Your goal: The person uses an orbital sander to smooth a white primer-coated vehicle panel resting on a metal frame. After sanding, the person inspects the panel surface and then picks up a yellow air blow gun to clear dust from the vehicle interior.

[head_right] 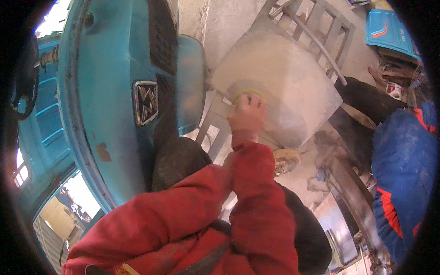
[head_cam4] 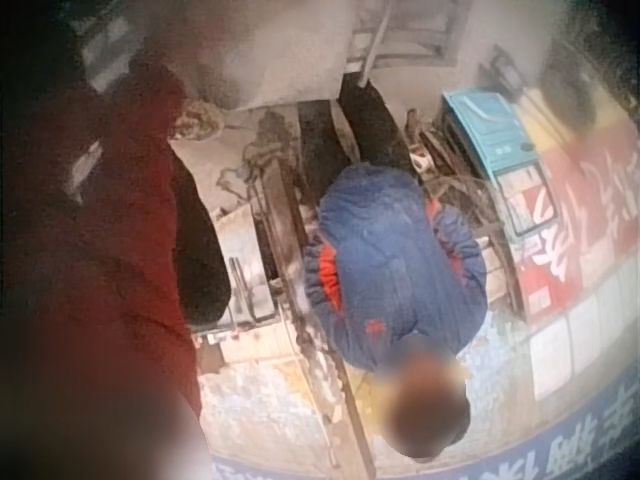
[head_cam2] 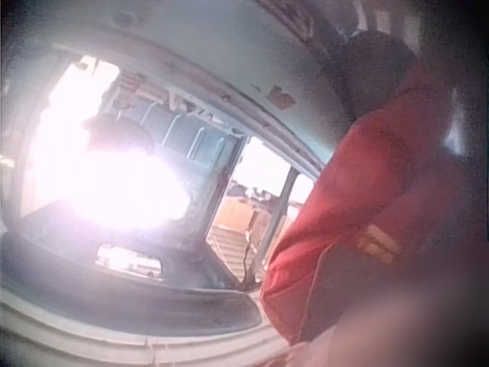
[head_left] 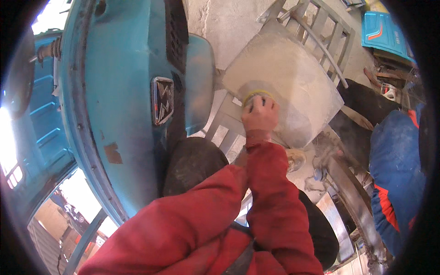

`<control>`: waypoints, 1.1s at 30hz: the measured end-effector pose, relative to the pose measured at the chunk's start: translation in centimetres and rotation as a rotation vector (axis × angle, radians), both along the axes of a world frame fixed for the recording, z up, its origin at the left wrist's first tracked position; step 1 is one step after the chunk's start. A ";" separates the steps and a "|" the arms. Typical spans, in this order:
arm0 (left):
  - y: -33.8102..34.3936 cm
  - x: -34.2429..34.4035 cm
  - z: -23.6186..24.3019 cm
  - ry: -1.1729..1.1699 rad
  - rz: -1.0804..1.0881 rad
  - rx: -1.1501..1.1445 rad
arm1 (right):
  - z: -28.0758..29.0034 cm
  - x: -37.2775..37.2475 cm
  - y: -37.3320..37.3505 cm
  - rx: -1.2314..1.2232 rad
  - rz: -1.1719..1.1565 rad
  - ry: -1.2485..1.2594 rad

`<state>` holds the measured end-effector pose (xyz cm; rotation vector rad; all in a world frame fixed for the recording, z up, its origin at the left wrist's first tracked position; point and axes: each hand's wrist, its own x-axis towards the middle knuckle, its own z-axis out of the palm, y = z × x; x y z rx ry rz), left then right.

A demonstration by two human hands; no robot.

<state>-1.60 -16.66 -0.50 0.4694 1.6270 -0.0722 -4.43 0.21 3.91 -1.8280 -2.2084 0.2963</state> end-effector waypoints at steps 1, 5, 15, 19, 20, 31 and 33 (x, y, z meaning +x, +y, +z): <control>0.3 -0.2 0.3 -0.001 -0.008 -0.005 | -0.2 -0.4 0.1 0.020 0.090 0.038; 2.1 -0.8 3.3 -0.006 -0.057 -0.046 | 0.1 3.4 -0.1 0.018 -0.156 -0.097; 1.2 -1.0 2.9 -0.026 -0.047 0.002 | -0.1 1.2 -0.2 0.014 -0.083 -0.015; 0.9 -1.0 2.6 -0.069 -0.027 0.016 | -0.1 2.8 -0.3 0.050 -0.132 -0.035; 1.2 -1.1 3.0 -0.071 -0.017 0.002 | 0.0 4.3 -0.3 0.047 -0.192 -0.072; -0.4 -1.2 1.2 -0.059 -0.118 0.072 | -0.3 2.6 -0.9 0.085 -0.059 -0.034; -0.2 -0.9 1.0 -0.047 -0.112 0.040 | -0.4 2.6 -0.5 0.083 -0.100 -0.009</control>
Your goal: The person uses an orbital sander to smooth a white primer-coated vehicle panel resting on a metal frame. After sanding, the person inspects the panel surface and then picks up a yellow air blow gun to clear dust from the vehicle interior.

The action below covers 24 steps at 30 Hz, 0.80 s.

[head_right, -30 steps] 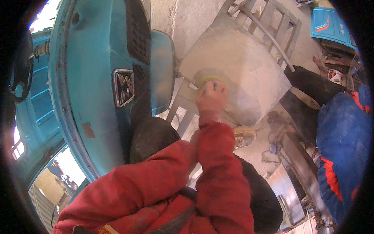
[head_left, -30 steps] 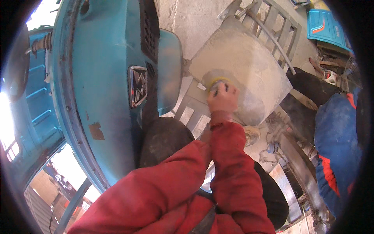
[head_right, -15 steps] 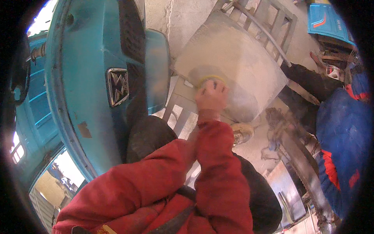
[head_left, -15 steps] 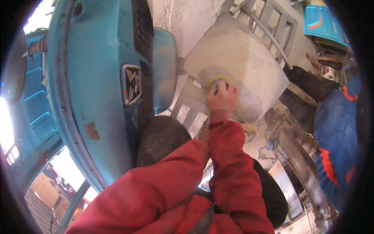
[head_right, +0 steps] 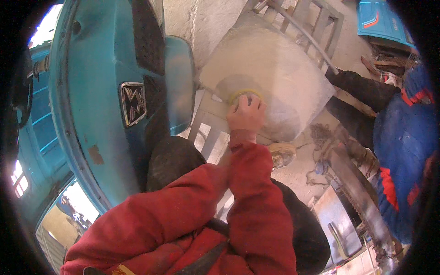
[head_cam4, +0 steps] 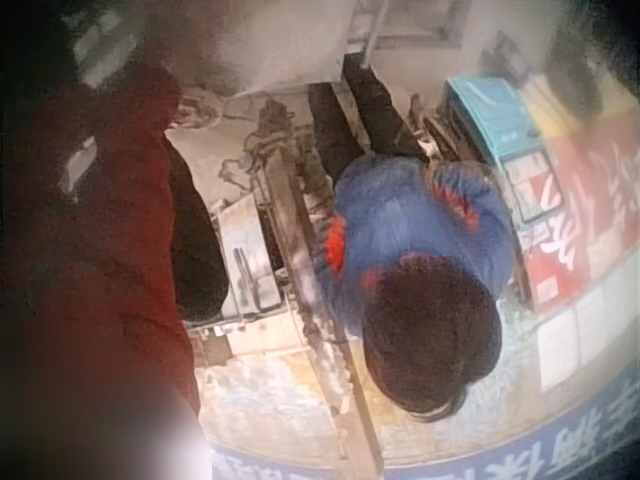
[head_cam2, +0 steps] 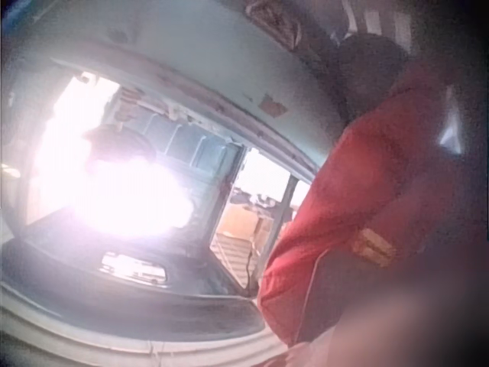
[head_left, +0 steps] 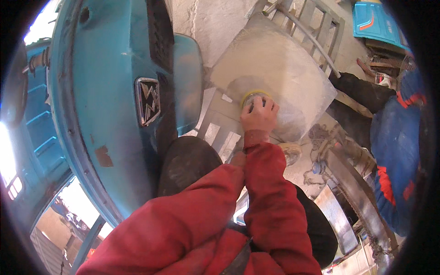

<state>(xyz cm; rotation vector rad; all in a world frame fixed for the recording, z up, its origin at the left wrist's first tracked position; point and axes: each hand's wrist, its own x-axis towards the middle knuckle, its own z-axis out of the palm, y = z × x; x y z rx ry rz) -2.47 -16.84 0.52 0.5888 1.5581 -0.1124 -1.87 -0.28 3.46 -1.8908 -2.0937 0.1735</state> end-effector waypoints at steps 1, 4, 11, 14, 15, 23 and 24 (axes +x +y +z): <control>0.4 0.1 0.4 0.009 0.005 -0.017 | 0.0 0.5 0.0 0.019 0.018 0.014; 2.6 0.3 2.9 0.051 -0.010 -0.073 | 0.3 4.5 0.4 0.002 -0.159 -0.117; 4.5 0.4 5.2 0.088 -0.031 -0.034 | 0.3 6.7 0.8 -0.097 -0.308 -0.214; 4.5 0.3 4.8 0.046 -0.012 -0.074 | 0.3 4.9 1.1 -0.109 -0.227 -0.164; 4.6 0.3 4.9 0.064 -0.017 -0.061 | 0.4 4.7 1.3 -0.128 -0.237 -0.137; 7.6 1.0 8.2 -0.051 0.014 0.078 | 1.8 7.9 3.6 -0.111 -0.356 -0.106; 7.9 1.1 7.9 -0.083 0.037 0.047 | 1.9 8.2 4.1 -0.131 -0.372 -0.113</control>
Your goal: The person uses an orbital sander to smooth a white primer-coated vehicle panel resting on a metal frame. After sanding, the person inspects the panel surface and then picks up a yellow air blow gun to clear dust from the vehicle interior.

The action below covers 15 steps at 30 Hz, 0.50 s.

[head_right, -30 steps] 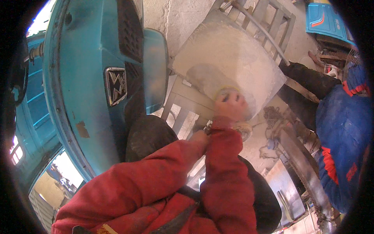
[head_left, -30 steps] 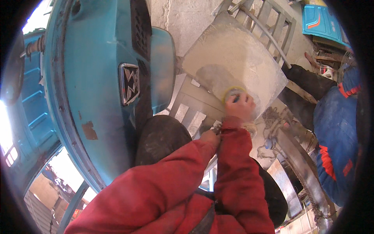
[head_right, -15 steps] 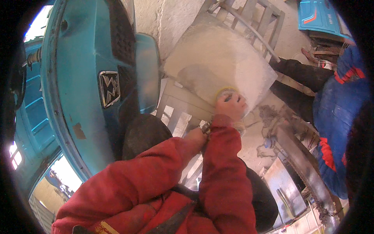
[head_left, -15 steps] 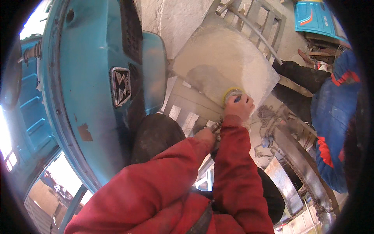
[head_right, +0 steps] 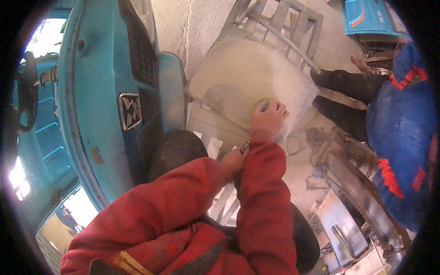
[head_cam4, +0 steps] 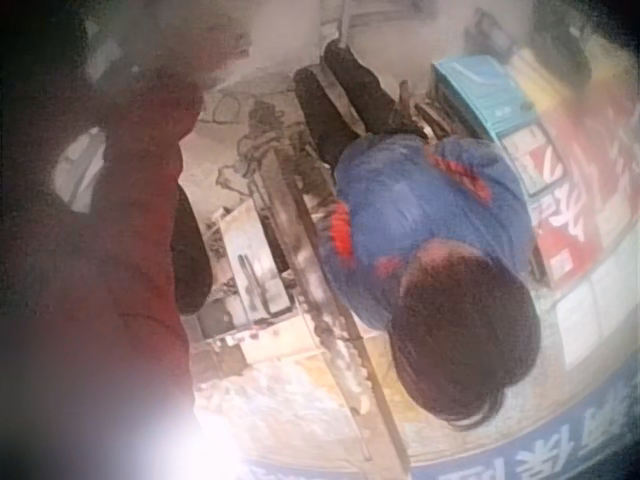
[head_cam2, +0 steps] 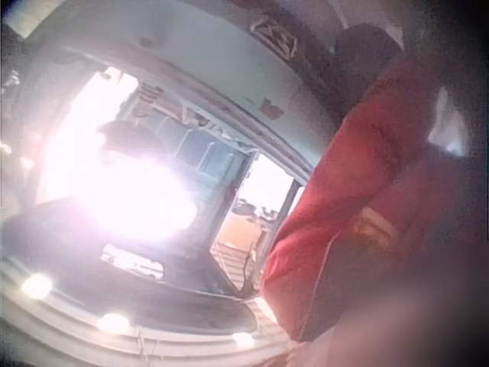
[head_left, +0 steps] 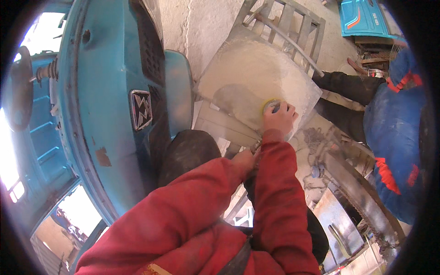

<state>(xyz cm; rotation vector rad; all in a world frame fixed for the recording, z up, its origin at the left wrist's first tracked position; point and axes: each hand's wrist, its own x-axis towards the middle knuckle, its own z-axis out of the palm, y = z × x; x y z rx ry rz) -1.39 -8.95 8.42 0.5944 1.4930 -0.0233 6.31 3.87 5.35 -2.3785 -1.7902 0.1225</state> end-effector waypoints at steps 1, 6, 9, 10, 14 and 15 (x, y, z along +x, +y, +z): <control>0.4 0.4 -0.6 0.001 0.012 -0.015 | 0.1 0.3 0.5 -0.031 -0.009 0.002; 0.7 1.6 -4.1 0.102 -0.120 0.128 | 0.6 0.4 2.4 -0.105 0.040 0.034; 0.1 1.9 -4.3 0.105 -0.116 0.099 | 1.5 -0.1 1.8 -0.187 0.024 0.049; -0.2 1.9 -4.0 0.064 -0.177 0.142 | 1.9 -0.2 1.5 -0.236 0.005 0.057; -1.0 2.0 -3.1 -0.034 -0.024 0.092 | 3.5 0.4 0.4 -0.416 -0.163 0.064; -1.0 2.1 -3.1 -0.010 -0.021 0.072 | 3.8 0.8 0.5 -0.457 -0.183 0.092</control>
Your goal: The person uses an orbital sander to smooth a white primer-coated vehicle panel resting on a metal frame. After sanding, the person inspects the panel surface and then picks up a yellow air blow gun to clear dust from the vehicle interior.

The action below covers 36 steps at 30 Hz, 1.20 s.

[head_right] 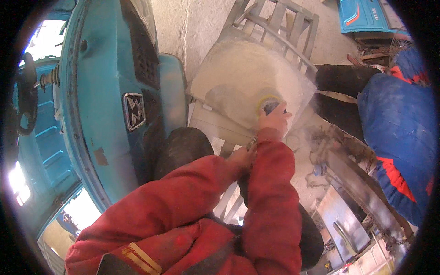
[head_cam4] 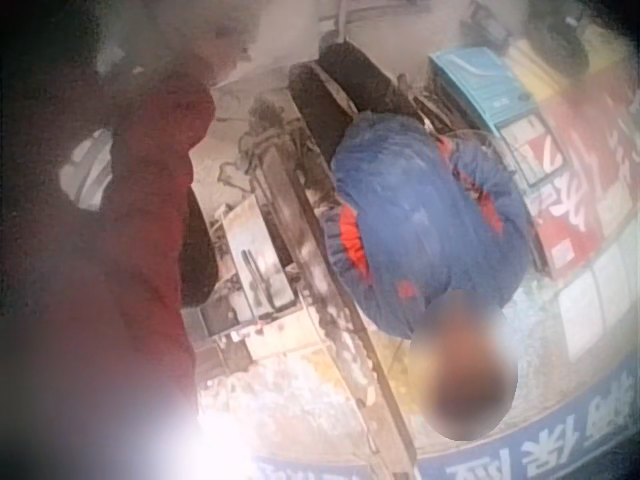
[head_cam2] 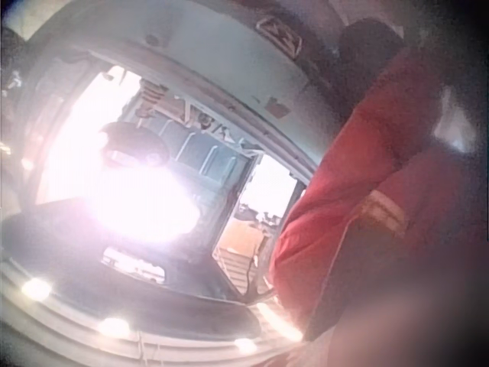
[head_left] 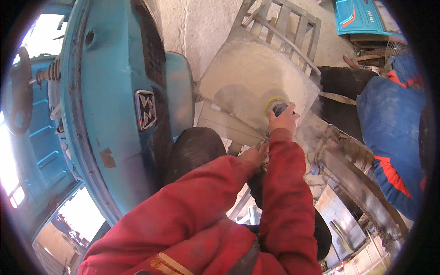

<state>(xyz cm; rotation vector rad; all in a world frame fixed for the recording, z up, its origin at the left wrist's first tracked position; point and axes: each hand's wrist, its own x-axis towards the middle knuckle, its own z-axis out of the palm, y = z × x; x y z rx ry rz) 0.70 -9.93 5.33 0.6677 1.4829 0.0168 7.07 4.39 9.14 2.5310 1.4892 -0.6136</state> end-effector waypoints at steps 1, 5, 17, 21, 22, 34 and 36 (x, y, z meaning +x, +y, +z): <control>0.0 0.1 -0.1 0.027 -0.006 -0.028 | 0.2 0.4 0.2 -0.020 -0.034 0.014; 0.8 0.5 -1.2 0.023 -0.108 0.077 | -0.1 0.9 1.6 -0.073 0.057 -0.053; 4.4 0.1 -1.1 0.030 -0.020 0.083 | -1.3 0.4 4.9 0.028 0.156 -0.061; 6.0 0.4 -1.2 -0.048 0.021 0.118 | -1.8 2.2 6.7 0.016 0.108 -0.137; 6.5 0.4 -1.4 -0.100 0.020 0.109 | -1.9 2.5 7.2 0.009 0.093 -0.150; 5.0 1.9 -1.7 -0.128 -0.057 0.068 | -1.0 2.9 5.8 -0.012 0.103 -0.068; 6.0 1.9 -2.0 -0.161 -0.034 0.053 | -1.0 3.2 7.0 -0.002 0.106 -0.066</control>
